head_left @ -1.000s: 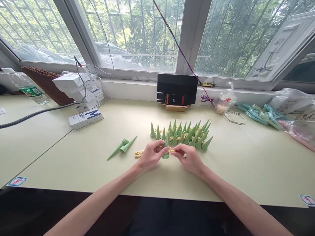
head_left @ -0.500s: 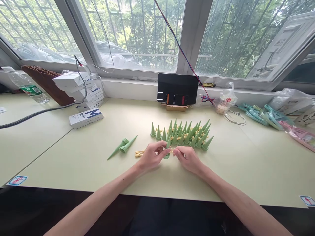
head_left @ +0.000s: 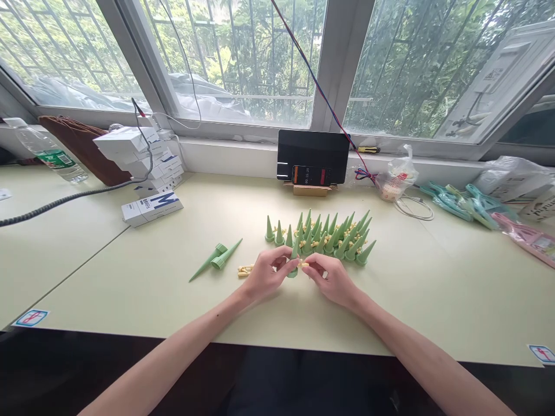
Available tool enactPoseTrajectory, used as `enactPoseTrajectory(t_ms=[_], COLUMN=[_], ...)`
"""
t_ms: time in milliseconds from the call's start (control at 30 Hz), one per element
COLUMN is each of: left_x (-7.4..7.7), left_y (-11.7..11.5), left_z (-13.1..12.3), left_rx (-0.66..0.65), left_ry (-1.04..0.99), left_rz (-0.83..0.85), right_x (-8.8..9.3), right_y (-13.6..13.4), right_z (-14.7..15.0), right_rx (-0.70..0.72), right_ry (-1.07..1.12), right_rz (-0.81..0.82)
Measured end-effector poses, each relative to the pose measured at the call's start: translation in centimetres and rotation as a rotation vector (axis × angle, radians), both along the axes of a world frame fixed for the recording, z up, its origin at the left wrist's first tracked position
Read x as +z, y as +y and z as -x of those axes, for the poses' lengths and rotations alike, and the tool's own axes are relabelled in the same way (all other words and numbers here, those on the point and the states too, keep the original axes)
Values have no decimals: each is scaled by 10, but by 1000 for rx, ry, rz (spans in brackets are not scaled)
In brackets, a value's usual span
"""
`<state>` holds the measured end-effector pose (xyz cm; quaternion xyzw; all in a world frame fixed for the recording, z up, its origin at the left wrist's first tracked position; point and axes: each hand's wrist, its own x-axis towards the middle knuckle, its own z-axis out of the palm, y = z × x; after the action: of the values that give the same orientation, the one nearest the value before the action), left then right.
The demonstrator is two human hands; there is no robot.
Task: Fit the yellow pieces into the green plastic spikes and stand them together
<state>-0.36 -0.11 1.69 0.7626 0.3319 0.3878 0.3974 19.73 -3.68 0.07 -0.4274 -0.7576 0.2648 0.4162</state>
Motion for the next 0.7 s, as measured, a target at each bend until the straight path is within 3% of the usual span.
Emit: enactPoseTrajectory(t_ms=[700], left_x=[2], left_y=[0], left_z=[0], left_rx=[-6], left_ry=[9], left_rz=[-36], right_x=[-1], right_y=[0], right_z=[-1], right_rx=[60], right_ry=[-23], right_rz=[35])
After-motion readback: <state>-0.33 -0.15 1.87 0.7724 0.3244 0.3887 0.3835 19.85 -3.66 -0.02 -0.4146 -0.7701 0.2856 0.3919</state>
